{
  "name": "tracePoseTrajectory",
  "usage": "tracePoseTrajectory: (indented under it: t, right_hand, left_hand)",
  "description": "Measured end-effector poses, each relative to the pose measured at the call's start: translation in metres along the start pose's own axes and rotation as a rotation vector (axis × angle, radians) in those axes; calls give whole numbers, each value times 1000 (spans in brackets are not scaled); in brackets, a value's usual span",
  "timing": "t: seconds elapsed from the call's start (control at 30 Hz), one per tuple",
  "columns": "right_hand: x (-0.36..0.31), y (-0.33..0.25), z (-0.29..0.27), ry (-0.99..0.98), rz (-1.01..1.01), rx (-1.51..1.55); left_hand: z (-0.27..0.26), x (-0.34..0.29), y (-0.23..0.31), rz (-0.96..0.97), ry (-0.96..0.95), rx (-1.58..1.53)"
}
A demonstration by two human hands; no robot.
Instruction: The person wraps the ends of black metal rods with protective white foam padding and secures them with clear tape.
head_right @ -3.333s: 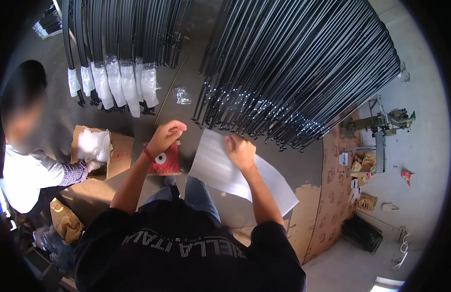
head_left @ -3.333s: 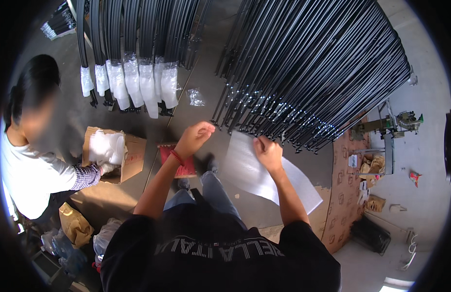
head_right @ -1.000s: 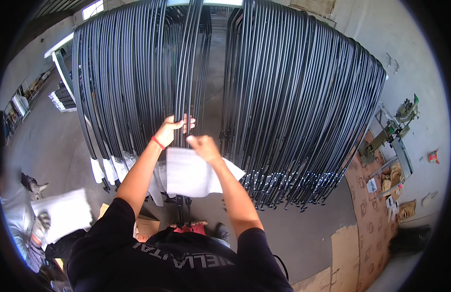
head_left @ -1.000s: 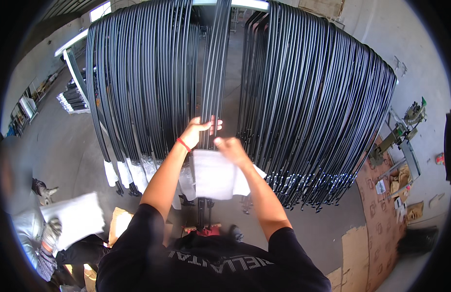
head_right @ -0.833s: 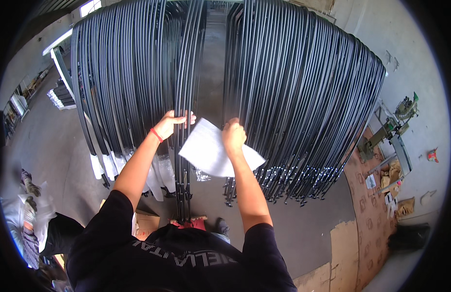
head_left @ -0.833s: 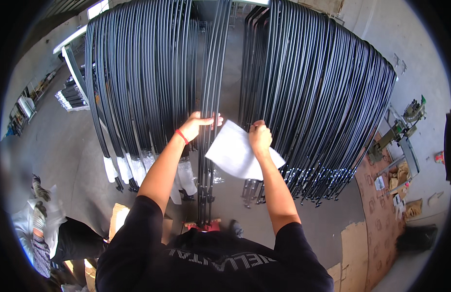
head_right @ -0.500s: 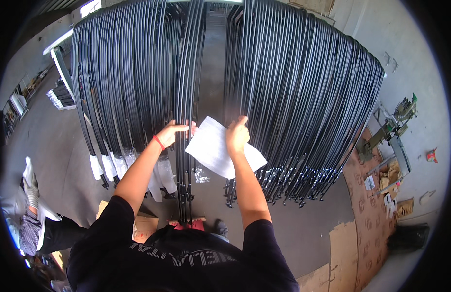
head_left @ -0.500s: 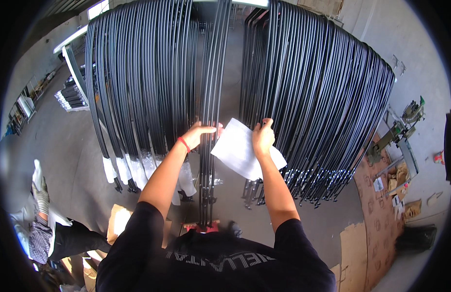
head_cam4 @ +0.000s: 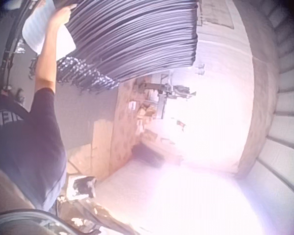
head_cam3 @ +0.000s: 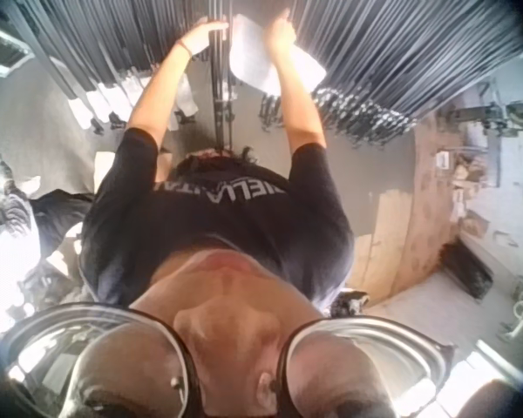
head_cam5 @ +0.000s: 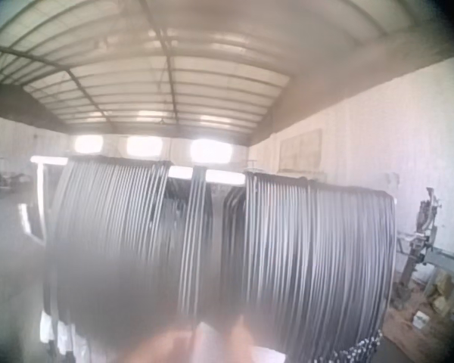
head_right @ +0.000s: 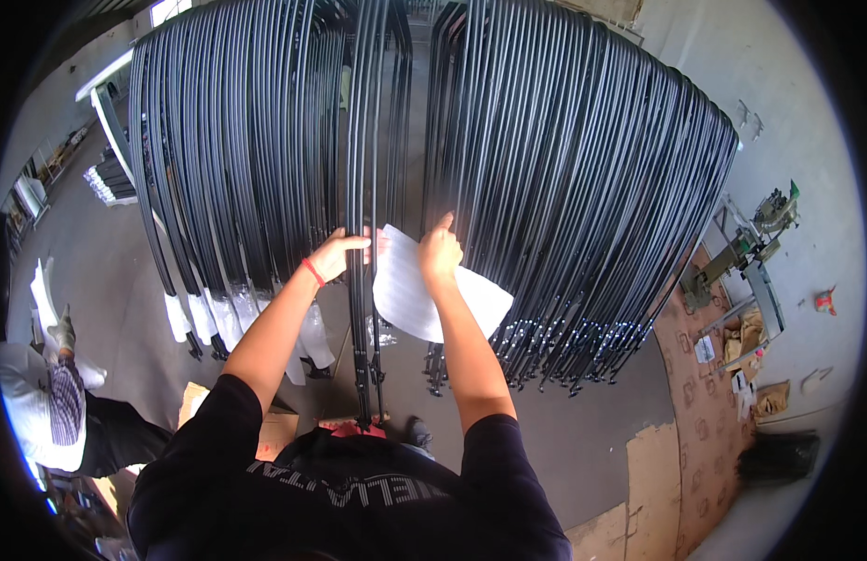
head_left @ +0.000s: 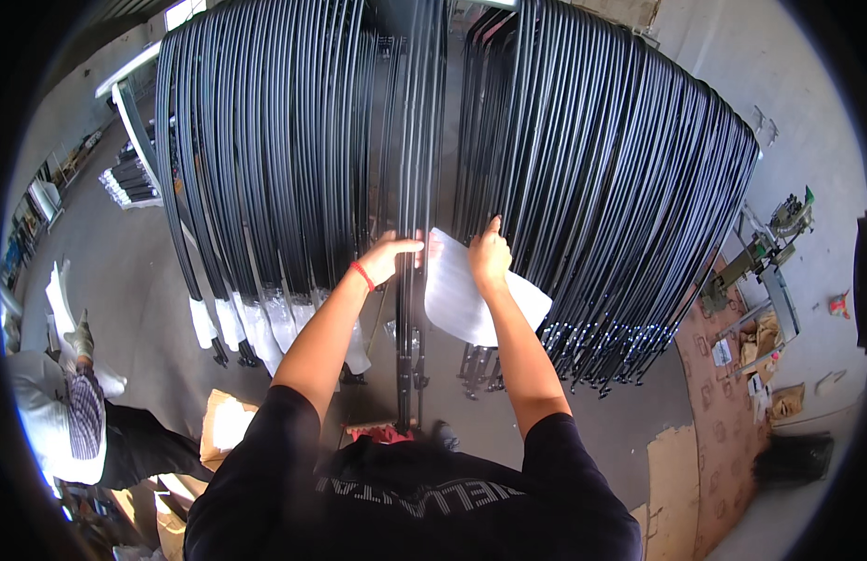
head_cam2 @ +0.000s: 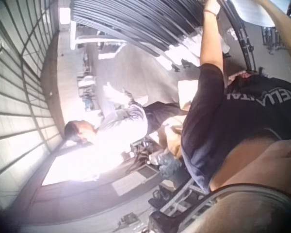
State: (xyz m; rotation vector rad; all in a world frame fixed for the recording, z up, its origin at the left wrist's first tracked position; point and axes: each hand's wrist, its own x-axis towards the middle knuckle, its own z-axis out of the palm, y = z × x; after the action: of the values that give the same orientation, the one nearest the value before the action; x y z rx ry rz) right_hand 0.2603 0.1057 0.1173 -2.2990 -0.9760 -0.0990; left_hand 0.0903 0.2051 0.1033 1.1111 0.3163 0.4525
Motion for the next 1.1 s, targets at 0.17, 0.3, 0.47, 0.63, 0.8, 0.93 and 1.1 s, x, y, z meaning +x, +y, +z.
tracePoseTrajectory:
  t: [0.17,0.3,0.47,0.63,0.8,0.93,1.1]
  right_hand:
    - [5,24,11,-45,46,134]
    - [6,46,18,-326,-9,284]
    - [-6,50,10,-412,-370,283]
    - [-31,23,-4,-508,-513,328]
    - [-46,17,9,-652,-477,297]
    - [-82,39,45,-899,-302,177]
    - [-113,86,47,-844,-268,-135]
  left_hand:
    - [14,0,8,25,-86,9]
    - [21,-8,5,20,-60,-7]
    - [12,-5,2,61,-46,41]
    - [6,5,-4,27,-75,-31]
    - [13,6,1,-105,-187,-153]
    - [17,2,0,-67,-251,-123]
    - [-2,-3,-1,-56,-244,-100]
